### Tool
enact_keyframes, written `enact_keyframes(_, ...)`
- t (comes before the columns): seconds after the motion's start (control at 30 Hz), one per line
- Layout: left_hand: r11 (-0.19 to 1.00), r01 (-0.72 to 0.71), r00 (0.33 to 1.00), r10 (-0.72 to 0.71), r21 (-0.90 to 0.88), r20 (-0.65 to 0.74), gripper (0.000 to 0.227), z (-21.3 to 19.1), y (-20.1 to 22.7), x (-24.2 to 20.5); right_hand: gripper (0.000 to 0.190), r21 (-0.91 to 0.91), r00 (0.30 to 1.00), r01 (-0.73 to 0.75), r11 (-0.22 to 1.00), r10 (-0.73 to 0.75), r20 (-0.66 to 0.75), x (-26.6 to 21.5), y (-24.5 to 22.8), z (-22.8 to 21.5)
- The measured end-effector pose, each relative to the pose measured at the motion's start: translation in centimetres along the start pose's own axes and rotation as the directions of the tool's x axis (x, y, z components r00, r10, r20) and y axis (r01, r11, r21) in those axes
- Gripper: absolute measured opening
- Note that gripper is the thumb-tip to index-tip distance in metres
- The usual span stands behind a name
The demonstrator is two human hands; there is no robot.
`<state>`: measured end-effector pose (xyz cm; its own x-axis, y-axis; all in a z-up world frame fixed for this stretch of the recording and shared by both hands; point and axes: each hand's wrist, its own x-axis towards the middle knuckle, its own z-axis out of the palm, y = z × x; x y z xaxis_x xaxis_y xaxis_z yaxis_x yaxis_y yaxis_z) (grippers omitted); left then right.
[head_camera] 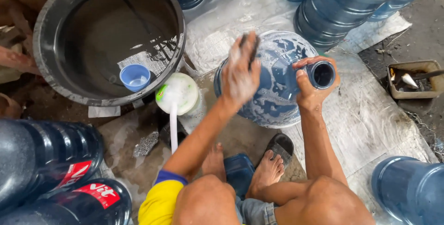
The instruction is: The person scrubs a large blue water jug with a soapy sponge, rotating it to clean the entire exterior surface. After scrubbing, the person rinses the jug with water from a cup and places it upright.
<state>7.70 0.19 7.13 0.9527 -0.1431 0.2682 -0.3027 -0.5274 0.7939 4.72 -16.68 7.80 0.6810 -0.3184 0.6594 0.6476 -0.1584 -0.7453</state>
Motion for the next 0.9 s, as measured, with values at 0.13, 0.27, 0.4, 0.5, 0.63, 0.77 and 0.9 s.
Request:
enact_keyframes(0.13, 0.847, -0.393, 0.906, 0.424, 0.359, -0.008, 0.062, 2.4, 0.6, -7.4, 0.026, 0.022, 0.998, 0.003, 1.000, -0.001, -0.066, 0.6, 0.9, -0.4)
enact_keyframes(0.27, 0.830, -0.386, 0.912, 0.408, 0.402, 0.033, 0.054, 1.8, 0.8, -4.1, 0.032, 0.018, 1.000, 0.009, 1.000, -0.009, 0.016, 0.5, 1.3, -0.4)
enact_keyframes(0.4, 0.974, -0.121, 0.950, 0.059, 0.189, 0.307, 0.054, -1.5, 0.4, 4.5, 0.025, -0.067, 0.996, -0.080, 0.995, 0.083, 0.033, -0.8, -4.1, 4.6)
enact_keyframes(0.5, 0.987, -0.077, 0.925, 0.017, 0.143, 0.380, 0.052, -1.7, 0.0, 3.6, 0.022, -0.156, 0.989, -0.146, 0.977, 0.144, -0.025, -0.7, -4.0, 5.2)
enact_keyframes(0.63, 0.865, -0.457, 0.888, 0.429, 0.205, 0.167, 0.063, -0.1, -1.7, -5.9, 0.033, -0.150, 0.987, -0.159, 0.976, 0.153, -0.048, 0.2, -1.4, 3.7)
enact_keyframes(0.77, 0.749, -0.549, 0.836, 0.494, 0.370, 0.240, 0.057, -0.2, -4.3, -5.7, 0.044, -0.188, 0.979, -0.137, 0.973, 0.162, 0.127, 1.1, -1.3, 4.7)
enact_keyframes(0.9, 0.987, -0.153, 0.988, 0.153, -0.048, -0.012, 0.055, -2.0, -5.5, -0.9, 0.052, -0.319, 0.932, -0.159, 0.934, 0.249, 0.265, 1.4, -3.8, 6.6)
